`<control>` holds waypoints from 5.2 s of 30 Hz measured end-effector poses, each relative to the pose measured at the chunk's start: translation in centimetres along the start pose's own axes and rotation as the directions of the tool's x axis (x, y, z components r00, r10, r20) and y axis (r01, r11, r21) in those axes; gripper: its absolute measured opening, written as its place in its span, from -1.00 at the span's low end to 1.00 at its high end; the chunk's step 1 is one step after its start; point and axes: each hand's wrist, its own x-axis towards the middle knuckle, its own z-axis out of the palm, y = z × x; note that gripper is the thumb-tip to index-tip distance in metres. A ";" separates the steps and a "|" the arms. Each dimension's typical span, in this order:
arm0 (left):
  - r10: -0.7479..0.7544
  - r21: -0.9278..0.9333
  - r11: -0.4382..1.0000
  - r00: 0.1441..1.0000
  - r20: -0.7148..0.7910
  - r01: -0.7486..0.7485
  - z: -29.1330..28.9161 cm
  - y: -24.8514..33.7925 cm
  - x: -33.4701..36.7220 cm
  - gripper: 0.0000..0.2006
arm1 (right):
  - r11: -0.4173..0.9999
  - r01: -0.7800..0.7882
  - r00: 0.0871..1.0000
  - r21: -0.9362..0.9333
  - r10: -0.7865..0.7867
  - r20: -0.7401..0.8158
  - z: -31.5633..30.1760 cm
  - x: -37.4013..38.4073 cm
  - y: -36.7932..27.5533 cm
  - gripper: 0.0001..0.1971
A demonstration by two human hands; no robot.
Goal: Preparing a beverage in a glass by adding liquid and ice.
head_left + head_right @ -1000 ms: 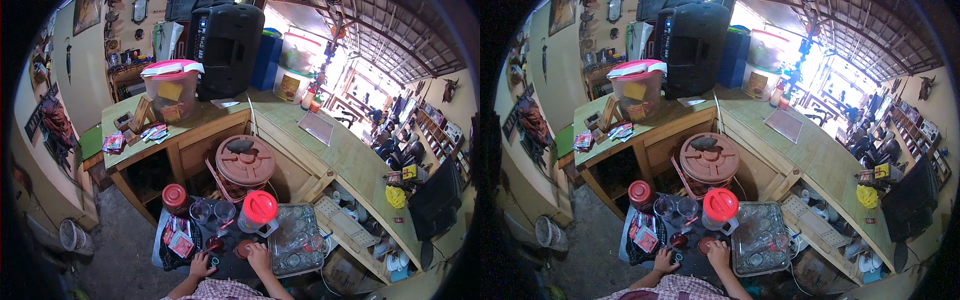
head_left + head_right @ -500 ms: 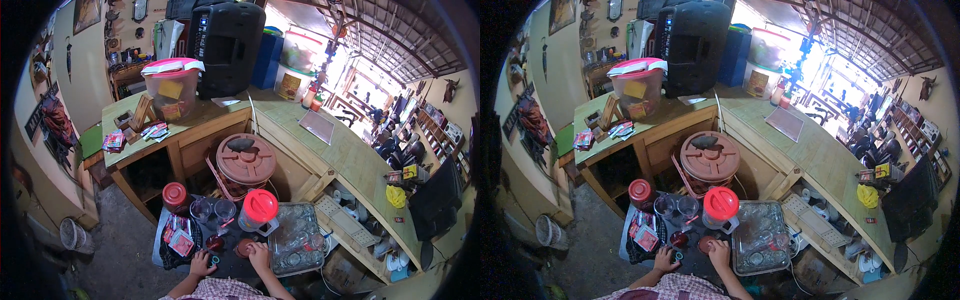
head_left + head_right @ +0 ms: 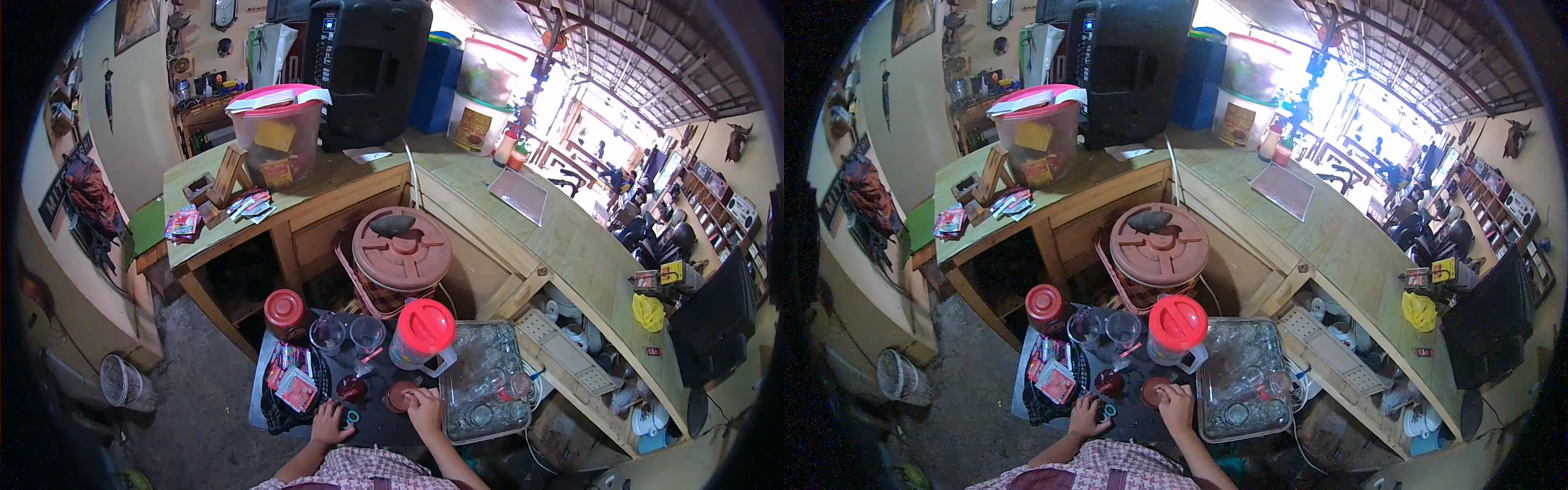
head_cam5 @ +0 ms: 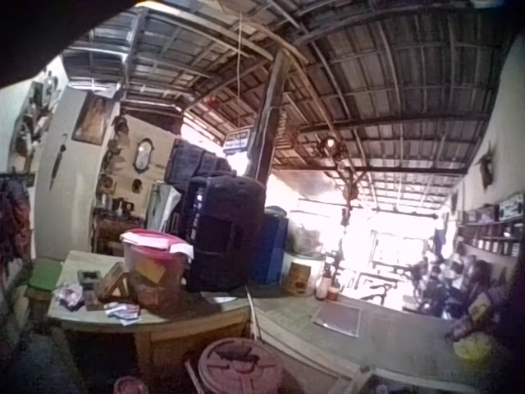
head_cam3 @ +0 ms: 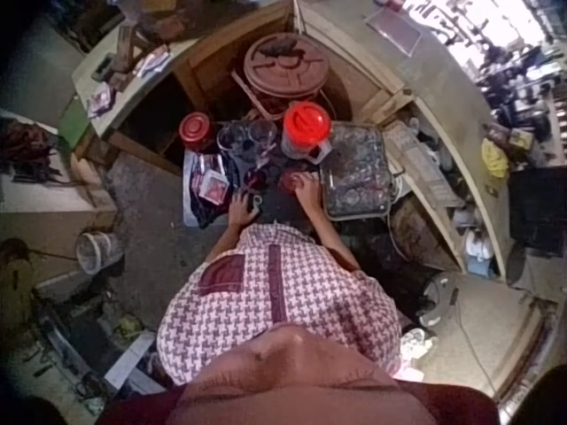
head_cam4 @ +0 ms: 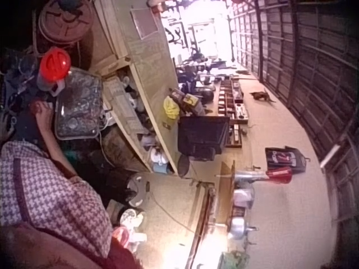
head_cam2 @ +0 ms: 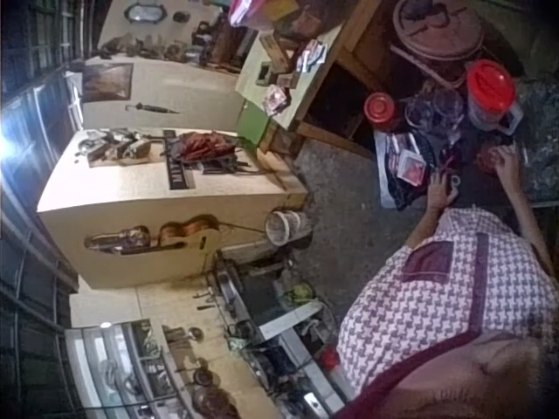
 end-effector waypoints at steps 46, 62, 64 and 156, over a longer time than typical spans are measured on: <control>-0.018 -0.043 0.999 0.999 0.040 0.020 0.7 -0.7 -0.3 -0.36 | 0.980 0.084 0.996 -0.178 -0.082 0.017 -0.9 0.5 -0.9 -0.88; -0.015 -0.035 0.999 0.999 0.041 0.017 0.3 -0.4 -0.1 -0.34 | 0.981 0.084 0.996 -0.176 -0.078 0.042 -0.6 0.3 -0.5 -0.88; -0.010 -0.034 0.999 0.999 0.038 0.012 0.4 -0.3 -0.1 -0.34 | 1.000 0.009 0.999 -0.015 -0.008 0.052 -0.3 0.1 -0.1 -0.84; -0.773 -0.711 -0.090 -0.500 -0.392 0.697 -3.0 -12.0 -8.6 -0.59 | 0.998 0.050 0.998 0.029 -0.051 0.048 -0.1 -0.5 0.5 -0.85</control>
